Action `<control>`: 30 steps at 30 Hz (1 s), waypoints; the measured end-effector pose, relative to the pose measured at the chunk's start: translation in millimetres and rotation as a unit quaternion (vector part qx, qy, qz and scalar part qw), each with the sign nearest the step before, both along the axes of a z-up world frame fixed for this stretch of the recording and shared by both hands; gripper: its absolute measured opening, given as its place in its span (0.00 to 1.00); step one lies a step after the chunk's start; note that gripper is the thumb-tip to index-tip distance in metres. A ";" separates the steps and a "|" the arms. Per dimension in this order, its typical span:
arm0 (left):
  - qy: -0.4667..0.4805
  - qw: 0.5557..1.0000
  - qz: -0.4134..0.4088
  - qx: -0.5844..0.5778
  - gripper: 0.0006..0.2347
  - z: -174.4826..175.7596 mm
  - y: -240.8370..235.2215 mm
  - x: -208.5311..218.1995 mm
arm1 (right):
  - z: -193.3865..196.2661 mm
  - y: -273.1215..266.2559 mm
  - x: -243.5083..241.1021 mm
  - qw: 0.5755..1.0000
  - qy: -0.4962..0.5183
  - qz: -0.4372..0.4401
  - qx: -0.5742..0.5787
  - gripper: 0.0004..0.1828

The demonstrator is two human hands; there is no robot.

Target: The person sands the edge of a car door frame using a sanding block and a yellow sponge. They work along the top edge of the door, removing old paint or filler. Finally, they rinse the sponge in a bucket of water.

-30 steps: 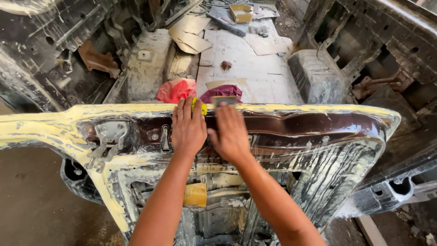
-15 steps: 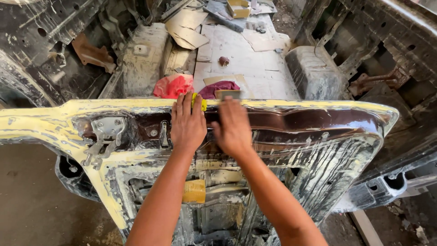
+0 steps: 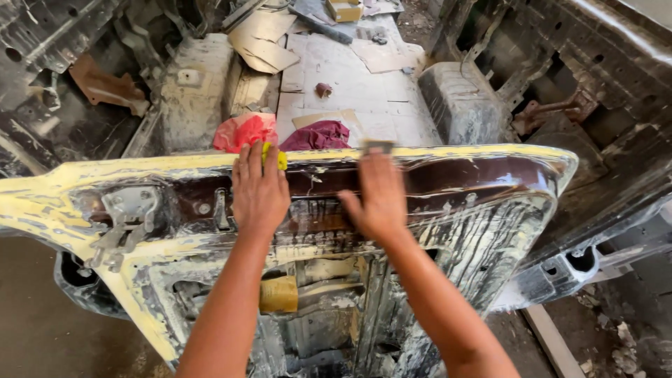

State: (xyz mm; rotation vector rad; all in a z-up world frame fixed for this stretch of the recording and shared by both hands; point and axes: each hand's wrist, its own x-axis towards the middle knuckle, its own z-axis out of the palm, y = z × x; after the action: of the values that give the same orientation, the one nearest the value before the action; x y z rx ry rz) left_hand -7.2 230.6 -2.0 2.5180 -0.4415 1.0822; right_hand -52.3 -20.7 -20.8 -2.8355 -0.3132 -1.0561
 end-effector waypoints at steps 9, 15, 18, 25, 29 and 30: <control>-0.019 0.998 0.015 -0.055 0.20 -5.4 -43.5 3.2 | 30.5 -111.4 -13.4 0.989 0.080 -0.019 -0.125 0.41; 0.013 0.995 -0.093 -0.013 0.21 7.5 -185.1 -4.7 | 44.2 -251.8 -61.2 0.993 0.022 -0.117 -0.015 0.39; 0.036 0.984 -0.173 0.037 0.23 4.9 -285.2 -3.4 | 40.9 -286.6 -69.6 0.984 -0.031 -0.174 0.010 0.35; 0.114 0.930 -0.331 0.116 0.22 44.1 -407.2 -25.1 | 27.3 -291.2 -65.8 0.982 -0.087 -0.159 0.045 0.31; 0.100 0.936 -0.270 0.202 0.22 43.9 -350.8 -8.1 | 32.7 -285.5 -67.1 0.980 -0.069 -0.177 0.061 0.30; 0.137 0.943 -0.233 0.194 0.21 48.6 -326.4 -7.7 | 32.4 -283.7 -67.6 0.979 -0.071 -0.185 0.052 0.30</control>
State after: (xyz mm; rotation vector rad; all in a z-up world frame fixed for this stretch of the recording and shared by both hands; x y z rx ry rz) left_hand -15.0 -95.8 46.6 2.6235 -1.1899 0.4905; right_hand -119.9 -304.3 11.6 -2.7912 0.2671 -1.2990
